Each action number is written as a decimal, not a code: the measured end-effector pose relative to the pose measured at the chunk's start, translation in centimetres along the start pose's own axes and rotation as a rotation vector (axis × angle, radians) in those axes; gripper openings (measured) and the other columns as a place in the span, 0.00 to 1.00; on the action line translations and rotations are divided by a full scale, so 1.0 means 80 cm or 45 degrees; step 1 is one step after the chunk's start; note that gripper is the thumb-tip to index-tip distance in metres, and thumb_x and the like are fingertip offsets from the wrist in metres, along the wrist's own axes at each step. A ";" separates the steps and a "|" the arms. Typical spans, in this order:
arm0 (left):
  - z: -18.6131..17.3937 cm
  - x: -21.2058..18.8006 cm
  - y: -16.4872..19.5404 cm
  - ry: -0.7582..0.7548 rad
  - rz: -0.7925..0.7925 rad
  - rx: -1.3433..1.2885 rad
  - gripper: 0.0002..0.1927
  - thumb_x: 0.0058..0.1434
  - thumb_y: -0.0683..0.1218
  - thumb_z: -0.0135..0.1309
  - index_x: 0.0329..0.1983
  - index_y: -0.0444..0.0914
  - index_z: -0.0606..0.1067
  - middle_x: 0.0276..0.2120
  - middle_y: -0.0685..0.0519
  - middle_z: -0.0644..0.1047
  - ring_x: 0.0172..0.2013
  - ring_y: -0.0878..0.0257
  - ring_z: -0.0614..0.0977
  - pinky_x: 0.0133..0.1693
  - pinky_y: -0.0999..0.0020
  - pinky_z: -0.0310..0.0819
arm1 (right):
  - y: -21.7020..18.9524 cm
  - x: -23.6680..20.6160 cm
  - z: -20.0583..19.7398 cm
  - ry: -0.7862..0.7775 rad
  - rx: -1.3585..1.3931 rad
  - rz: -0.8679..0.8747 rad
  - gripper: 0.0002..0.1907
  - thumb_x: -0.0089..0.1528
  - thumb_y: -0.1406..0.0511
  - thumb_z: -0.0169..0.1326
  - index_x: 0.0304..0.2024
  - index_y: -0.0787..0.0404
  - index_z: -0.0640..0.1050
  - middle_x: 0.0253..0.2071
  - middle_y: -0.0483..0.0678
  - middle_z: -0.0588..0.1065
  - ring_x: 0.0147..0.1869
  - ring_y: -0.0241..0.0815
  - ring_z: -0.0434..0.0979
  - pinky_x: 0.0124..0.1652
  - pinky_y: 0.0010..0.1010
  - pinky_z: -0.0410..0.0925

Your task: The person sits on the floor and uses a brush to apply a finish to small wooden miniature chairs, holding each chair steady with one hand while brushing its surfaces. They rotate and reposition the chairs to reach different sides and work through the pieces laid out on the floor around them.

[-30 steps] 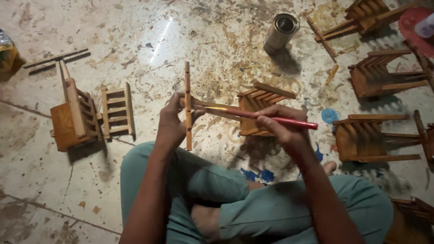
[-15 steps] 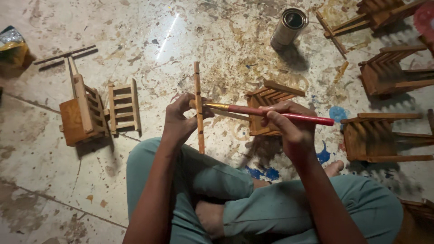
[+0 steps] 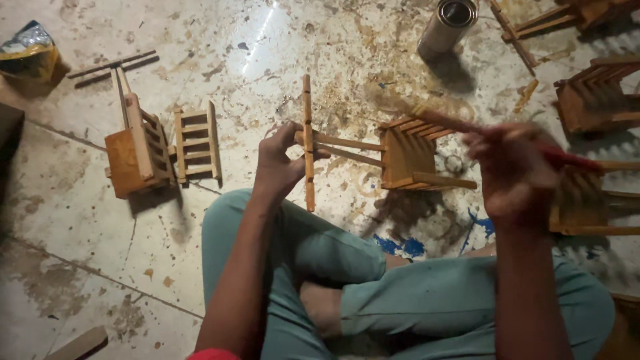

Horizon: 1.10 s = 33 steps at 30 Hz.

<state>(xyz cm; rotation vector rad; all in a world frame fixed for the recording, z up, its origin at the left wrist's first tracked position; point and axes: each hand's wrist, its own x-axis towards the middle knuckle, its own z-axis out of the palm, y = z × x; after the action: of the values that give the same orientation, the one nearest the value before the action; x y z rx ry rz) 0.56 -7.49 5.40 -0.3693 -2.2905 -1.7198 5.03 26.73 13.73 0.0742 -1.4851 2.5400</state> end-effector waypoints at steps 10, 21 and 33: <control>-0.003 0.000 -0.008 -0.014 -0.006 0.082 0.22 0.50 0.44 0.76 0.40 0.32 0.76 0.36 0.48 0.80 0.38 0.62 0.84 0.42 0.66 0.78 | -0.008 -0.001 0.005 -0.245 -1.244 0.090 0.05 0.64 0.72 0.58 0.41 0.69 0.82 0.36 0.52 0.81 0.40 0.38 0.81 0.43 0.30 0.75; -0.002 -0.003 -0.005 -0.039 -0.035 0.001 0.22 0.52 0.44 0.75 0.42 0.32 0.74 0.35 0.49 0.82 0.40 0.64 0.85 0.43 0.67 0.80 | 0.002 -0.009 0.036 -0.295 -1.068 0.160 0.06 0.62 0.73 0.57 0.42 0.68 0.81 0.39 0.50 0.81 0.43 0.36 0.82 0.46 0.25 0.75; -0.003 -0.004 0.008 -0.018 -0.035 0.067 0.19 0.51 0.44 0.74 0.39 0.35 0.75 0.34 0.49 0.84 0.38 0.62 0.86 0.43 0.65 0.78 | 0.025 -0.021 0.070 -0.300 -0.800 0.036 0.06 0.67 0.74 0.54 0.45 0.70 0.81 0.38 0.54 0.80 0.43 0.41 0.83 0.50 0.33 0.77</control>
<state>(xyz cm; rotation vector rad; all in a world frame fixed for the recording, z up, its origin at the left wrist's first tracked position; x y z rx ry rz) 1.06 -7.57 5.94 -0.3423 -2.3566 -1.6711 5.96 20.69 14.51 0.2635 -2.3128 2.0161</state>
